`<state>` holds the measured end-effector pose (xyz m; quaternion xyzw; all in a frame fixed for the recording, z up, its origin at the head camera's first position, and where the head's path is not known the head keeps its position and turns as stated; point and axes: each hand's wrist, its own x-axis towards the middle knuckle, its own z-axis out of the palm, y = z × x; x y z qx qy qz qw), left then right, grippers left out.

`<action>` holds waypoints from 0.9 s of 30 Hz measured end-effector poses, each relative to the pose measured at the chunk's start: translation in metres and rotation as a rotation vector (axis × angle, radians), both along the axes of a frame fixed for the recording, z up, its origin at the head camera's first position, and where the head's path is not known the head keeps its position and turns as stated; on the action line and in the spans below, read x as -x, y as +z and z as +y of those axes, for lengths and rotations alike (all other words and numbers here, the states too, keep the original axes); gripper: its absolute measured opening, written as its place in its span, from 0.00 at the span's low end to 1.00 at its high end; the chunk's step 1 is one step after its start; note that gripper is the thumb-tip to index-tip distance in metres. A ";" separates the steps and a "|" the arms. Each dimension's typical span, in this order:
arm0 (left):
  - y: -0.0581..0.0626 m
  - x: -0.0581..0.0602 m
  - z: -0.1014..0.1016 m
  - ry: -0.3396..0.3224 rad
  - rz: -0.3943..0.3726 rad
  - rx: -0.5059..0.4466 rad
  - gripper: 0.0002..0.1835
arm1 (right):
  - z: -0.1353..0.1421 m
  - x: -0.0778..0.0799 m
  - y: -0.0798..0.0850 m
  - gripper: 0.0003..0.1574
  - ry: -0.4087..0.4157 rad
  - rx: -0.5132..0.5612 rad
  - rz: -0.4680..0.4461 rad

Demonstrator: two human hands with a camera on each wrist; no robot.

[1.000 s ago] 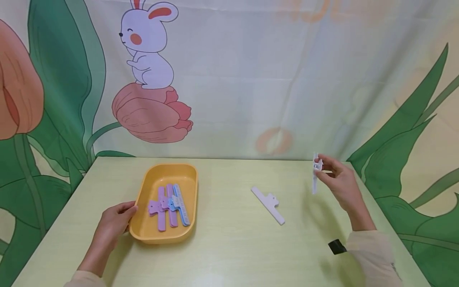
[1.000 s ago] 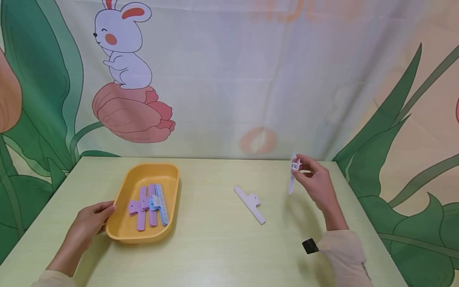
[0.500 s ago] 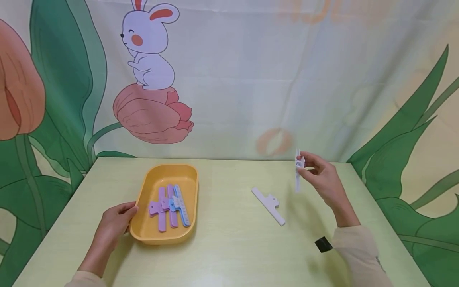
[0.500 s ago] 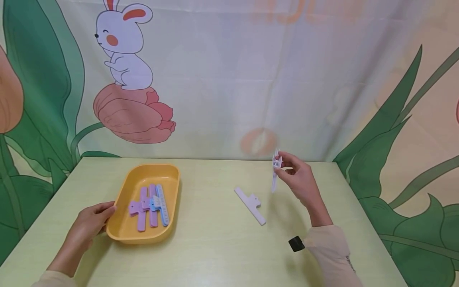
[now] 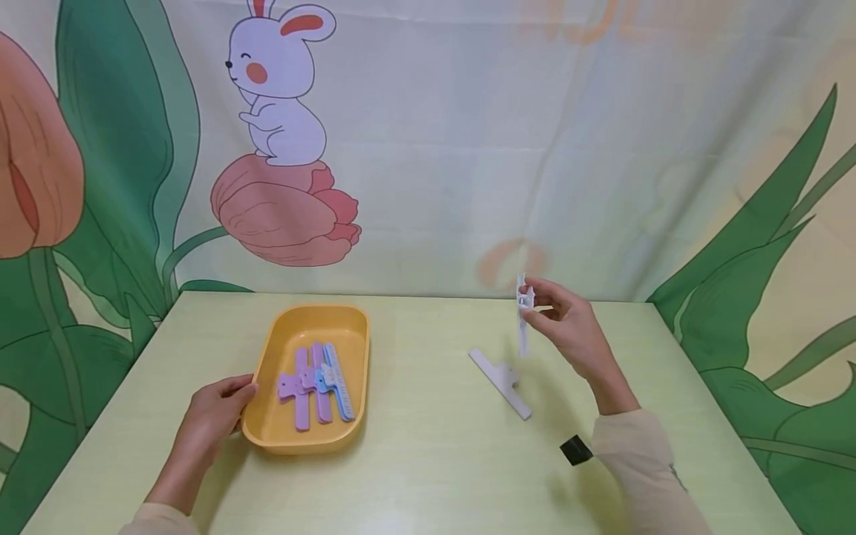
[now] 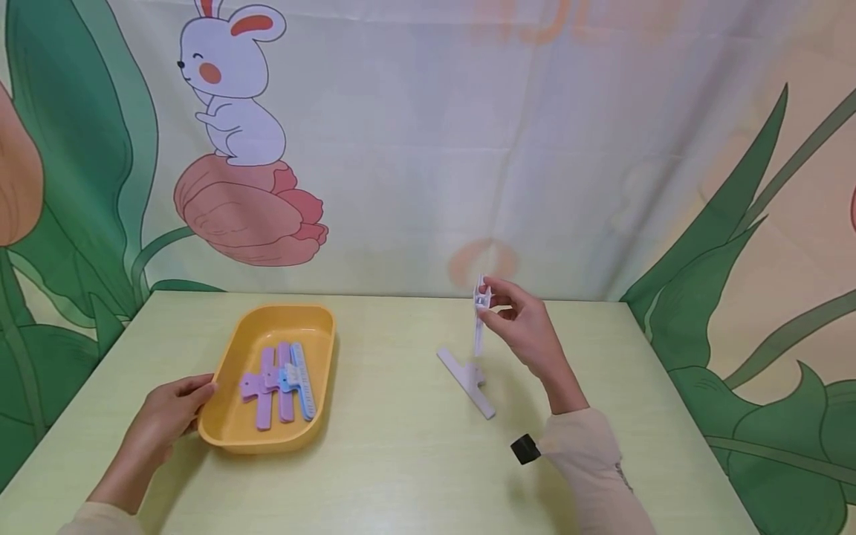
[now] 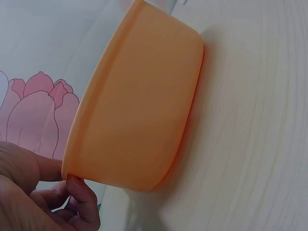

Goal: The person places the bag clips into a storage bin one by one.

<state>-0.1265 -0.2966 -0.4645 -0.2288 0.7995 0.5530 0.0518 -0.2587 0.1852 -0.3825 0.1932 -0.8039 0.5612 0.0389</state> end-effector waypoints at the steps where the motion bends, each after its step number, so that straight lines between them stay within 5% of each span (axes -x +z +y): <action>1: 0.000 0.000 0.000 -0.001 0.000 -0.001 0.28 | -0.003 0.000 0.000 0.31 0.008 0.006 -0.002; 27: 0.001 0.000 0.000 -0.004 -0.004 -0.019 0.29 | -0.069 0.001 -0.005 0.30 0.166 0.049 -0.012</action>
